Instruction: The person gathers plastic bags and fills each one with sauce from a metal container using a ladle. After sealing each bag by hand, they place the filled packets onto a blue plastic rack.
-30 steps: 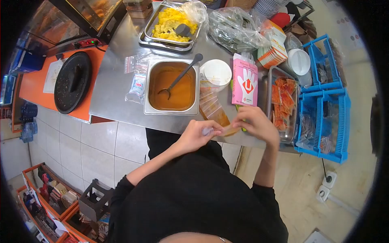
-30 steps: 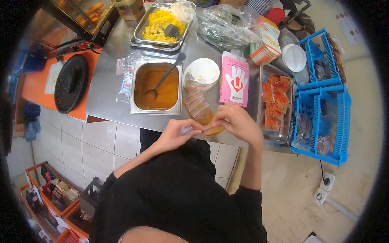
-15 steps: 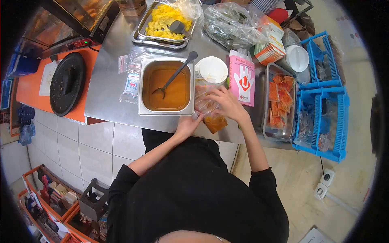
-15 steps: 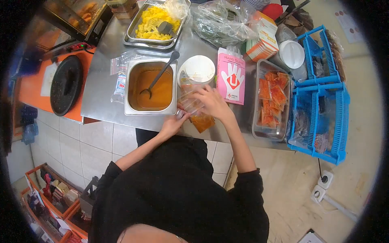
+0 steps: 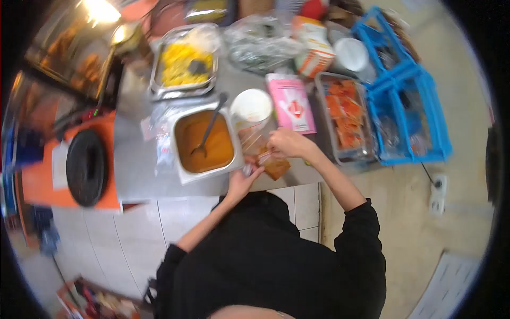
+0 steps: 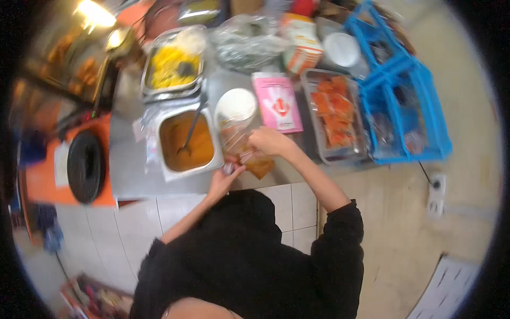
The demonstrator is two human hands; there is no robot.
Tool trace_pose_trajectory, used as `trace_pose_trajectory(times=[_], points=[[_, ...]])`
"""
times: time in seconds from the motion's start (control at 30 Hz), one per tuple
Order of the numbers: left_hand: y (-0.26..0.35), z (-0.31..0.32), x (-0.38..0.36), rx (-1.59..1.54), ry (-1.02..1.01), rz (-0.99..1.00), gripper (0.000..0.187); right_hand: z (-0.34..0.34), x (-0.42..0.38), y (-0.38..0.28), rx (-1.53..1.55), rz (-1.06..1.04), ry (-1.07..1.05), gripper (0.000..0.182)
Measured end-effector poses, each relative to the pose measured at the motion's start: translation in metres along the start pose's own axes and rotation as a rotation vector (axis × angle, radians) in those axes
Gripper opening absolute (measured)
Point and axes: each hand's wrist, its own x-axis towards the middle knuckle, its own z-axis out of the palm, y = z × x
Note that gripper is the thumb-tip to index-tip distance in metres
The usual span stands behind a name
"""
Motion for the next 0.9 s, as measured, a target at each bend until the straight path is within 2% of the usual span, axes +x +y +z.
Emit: trace_pose_trajectory(times=[0.07, 0.13, 0.2, 0.23, 0.33, 0.37, 0.4, 0.5, 0.57, 0.6, 0.7, 0.83, 0.9], points=[[0.011, -0.008, -0.013, -0.003, -0.155, -0.305, 0.028, -0.011, -0.027, -0.004, 0.154, 0.042, 0.045, 0.014], [0.039, -0.010, -0.026, -0.368, -0.181, -0.489, 0.029, -0.044, -0.063, -0.016, 0.206, 0.186, 0.124, 0.014], [0.035, -0.013, -0.038, -0.465, -0.199, -0.594, 0.031, -0.077, -0.101, -0.021, 0.345, 0.257, 0.245, 0.015], [0.032, -0.015, -0.044, -0.523, -0.240, -0.621, 0.031, -0.105, -0.123, -0.029, 0.324, 0.416, 0.297, 0.016], [0.032, -0.018, -0.056, -0.587, -0.321, -0.681, 0.032, -0.188, -0.206, -0.033, 0.292, 0.650, 0.527, 0.013], [0.032, -0.018, -0.056, -0.590, -0.337, -0.712, 0.031, -0.216, -0.234, -0.032, 0.182, 0.723, 0.576, 0.013], [0.033, -0.017, -0.055, -0.587, -0.350, -0.705, 0.031, -0.245, -0.259, -0.038, 0.275, 0.882, 0.641, 0.014], [0.034, -0.011, -0.046, -0.554, -0.336, -0.716, 0.030, -0.294, -0.345, -0.004, -0.079, 0.954, 0.806, 0.017], [0.031, -0.005, -0.034, -0.515, -0.277, -0.656, 0.030, -0.319, -0.391, 0.020, -0.244, 1.101, 0.684, 0.018], [0.029, -0.001, -0.029, -0.519, -0.227, -0.654, 0.029, -0.324, -0.408, 0.034, -0.251, 1.090, 0.685, 0.018], [0.035, 0.015, -0.012, -0.576, -0.084, -0.597, 0.028, -0.327, -0.451, 0.081, -0.122, 1.104, 0.624, 0.019], [0.034, 0.036, 0.011, -0.638, 0.032, -0.538, 0.026, -0.298, -0.509, 0.149, -0.029, 1.250, 0.619, 0.018], [0.026, 0.045, 0.022, -0.713, 0.091, -0.521, 0.024, -0.275, -0.537, 0.180, 0.170, 1.278, 0.636, 0.018]])
